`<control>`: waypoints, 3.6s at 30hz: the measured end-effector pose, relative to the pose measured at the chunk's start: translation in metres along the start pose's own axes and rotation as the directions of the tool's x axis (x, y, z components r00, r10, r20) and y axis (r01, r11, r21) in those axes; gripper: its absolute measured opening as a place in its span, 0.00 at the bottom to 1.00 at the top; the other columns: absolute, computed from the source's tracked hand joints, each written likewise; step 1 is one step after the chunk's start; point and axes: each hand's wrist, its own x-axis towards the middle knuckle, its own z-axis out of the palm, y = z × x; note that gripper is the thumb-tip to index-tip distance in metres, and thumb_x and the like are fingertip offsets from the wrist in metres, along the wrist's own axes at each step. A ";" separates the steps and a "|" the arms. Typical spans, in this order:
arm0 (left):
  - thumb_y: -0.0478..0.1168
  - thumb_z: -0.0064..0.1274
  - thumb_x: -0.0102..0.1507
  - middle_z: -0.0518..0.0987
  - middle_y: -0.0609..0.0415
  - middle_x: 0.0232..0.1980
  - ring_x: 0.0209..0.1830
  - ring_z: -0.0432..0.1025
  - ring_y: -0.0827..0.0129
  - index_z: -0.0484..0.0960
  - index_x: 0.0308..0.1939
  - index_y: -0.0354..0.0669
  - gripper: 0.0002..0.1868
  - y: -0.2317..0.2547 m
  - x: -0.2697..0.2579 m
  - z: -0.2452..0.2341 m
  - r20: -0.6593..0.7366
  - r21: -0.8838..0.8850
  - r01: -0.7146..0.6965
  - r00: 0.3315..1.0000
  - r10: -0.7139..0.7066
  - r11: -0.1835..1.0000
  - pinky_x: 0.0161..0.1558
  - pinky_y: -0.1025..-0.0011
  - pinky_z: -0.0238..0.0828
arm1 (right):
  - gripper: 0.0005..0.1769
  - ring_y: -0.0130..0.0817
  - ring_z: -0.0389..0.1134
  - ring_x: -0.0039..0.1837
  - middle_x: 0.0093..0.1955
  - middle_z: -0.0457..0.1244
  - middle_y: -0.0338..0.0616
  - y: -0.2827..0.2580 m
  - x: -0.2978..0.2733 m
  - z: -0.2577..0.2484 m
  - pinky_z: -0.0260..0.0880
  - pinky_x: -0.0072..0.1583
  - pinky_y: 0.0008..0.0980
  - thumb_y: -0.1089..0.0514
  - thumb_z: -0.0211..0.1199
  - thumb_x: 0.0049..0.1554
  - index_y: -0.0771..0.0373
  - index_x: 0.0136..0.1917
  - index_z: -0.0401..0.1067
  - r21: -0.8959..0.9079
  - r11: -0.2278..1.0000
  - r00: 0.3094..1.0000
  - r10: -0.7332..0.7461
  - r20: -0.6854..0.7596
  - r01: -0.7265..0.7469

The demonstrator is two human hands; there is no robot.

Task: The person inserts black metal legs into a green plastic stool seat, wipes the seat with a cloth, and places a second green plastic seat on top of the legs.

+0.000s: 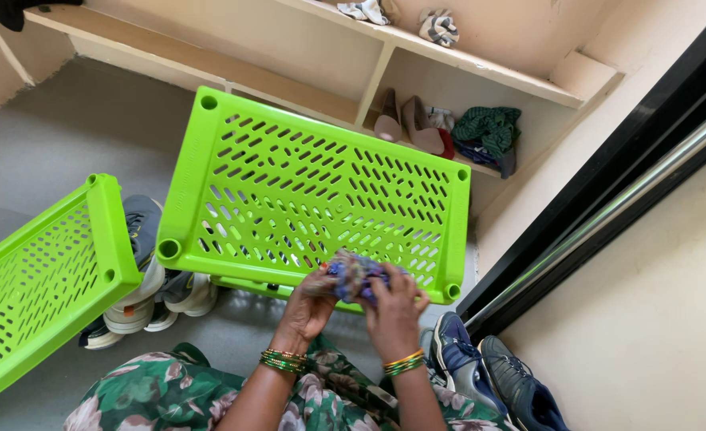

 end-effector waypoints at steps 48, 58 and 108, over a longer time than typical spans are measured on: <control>0.59 0.57 0.60 0.80 0.47 0.61 0.62 0.74 0.56 0.72 0.65 0.36 0.38 0.027 -0.013 0.033 -0.013 -0.018 -0.189 0.982 0.189 0.982 0.64 0.52 0.69 | 0.19 0.48 0.50 0.76 0.73 0.58 0.35 0.031 0.007 0.030 0.33 0.71 0.61 0.58 0.66 0.51 0.46 0.57 0.75 -0.035 0.999 0.972 0.033 -0.235 -0.042; 0.58 0.56 0.64 0.80 0.48 0.58 0.59 0.74 0.61 0.73 0.66 0.36 0.35 0.008 -0.009 0.018 0.036 -0.007 -0.068 0.997 0.068 0.998 0.64 0.58 0.70 | 0.27 0.50 0.51 0.75 0.70 0.59 0.44 -0.022 -0.010 0.043 0.38 0.71 0.59 0.66 0.61 0.44 0.51 0.57 0.76 0.014 1.000 0.983 -0.022 -0.181 0.025; 0.73 0.61 0.48 0.67 0.55 0.74 0.72 0.62 0.58 0.64 0.74 0.50 0.56 0.082 -0.049 0.035 -0.168 0.030 -0.449 0.879 0.447 0.893 0.70 0.46 0.56 | 0.26 0.46 0.60 0.63 0.62 0.63 0.41 -0.008 -0.020 0.067 0.51 0.64 0.59 0.65 0.66 0.46 0.54 0.60 0.73 0.081 0.981 0.972 -0.161 -0.170 0.177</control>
